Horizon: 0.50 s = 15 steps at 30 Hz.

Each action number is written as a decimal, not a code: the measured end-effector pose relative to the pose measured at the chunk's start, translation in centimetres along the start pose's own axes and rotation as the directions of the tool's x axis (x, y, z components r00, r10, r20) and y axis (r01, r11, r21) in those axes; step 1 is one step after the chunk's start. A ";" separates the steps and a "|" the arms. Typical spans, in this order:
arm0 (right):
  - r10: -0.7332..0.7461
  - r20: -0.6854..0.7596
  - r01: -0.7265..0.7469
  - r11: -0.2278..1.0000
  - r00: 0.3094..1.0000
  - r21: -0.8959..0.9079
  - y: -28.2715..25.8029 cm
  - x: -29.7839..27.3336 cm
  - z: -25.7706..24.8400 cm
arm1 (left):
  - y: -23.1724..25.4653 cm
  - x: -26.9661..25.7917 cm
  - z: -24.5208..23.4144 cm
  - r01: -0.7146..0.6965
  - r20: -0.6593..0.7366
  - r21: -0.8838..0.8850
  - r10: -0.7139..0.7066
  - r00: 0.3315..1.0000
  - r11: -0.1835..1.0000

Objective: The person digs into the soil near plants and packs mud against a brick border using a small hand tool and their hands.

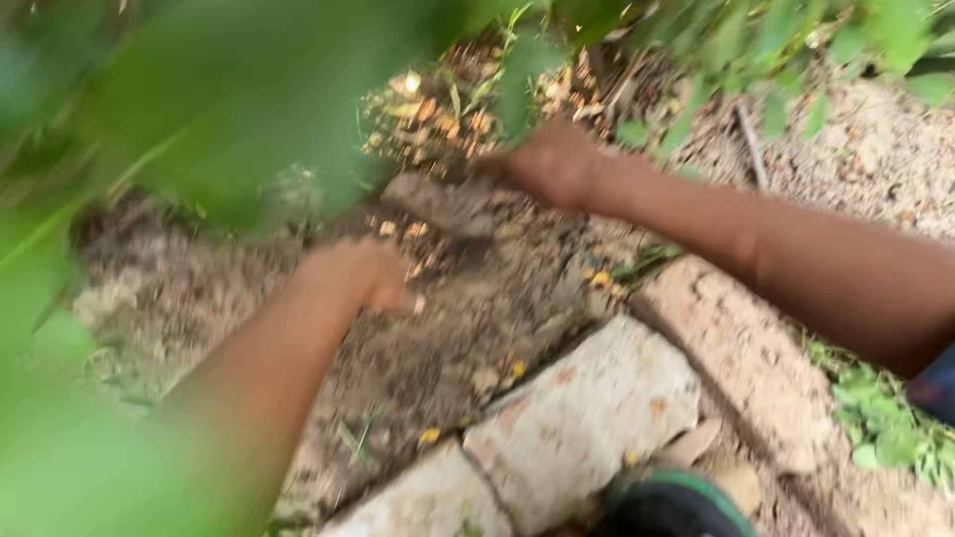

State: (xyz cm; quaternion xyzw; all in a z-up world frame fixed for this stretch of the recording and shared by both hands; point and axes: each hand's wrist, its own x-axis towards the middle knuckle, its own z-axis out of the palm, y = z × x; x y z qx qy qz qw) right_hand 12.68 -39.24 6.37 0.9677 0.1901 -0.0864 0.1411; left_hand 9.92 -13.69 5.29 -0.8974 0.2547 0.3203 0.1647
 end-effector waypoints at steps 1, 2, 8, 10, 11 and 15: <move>-0.006 0.015 0.006 1.000 1.000 -0.004 0.1 0.3 0.0 | -0.6 0.3 -0.1 0.053 0.033 -0.037 -0.052 0.998 0.998; -0.121 -0.078 0.124 0.992 0.990 0.034 0.7 0.2 -0.3 | -1.2 0.9 -0.8 0.035 0.025 -0.038 -0.034 0.999 0.999; -0.198 0.027 0.199 0.979 0.980 -0.055 -4.7 1.0 -4.6 | -0.6 6.9 -1.6 -0.048 -0.061 -0.103 0.042 0.997 0.993; -0.048 0.258 0.087 0.986 0.965 -0.142 -6.4 -0.2 -6.3 | -1.3 8.1 -1.6 -0.087 -0.059 -0.102 0.082 0.995 0.991; -0.037 0.326 0.062 0.996 0.945 -0.067 -6.7 -0.6 -7.1 | -1.6 8.6 -1.7 -0.110 -0.070 -0.112 0.103 0.992 0.988; -0.151 0.291 0.154 0.988 0.945 0.014 -7.1 -0.4 -7.2 | -4.6 8.6 0.0 -0.120 -0.091 -0.152 0.107 0.990 0.981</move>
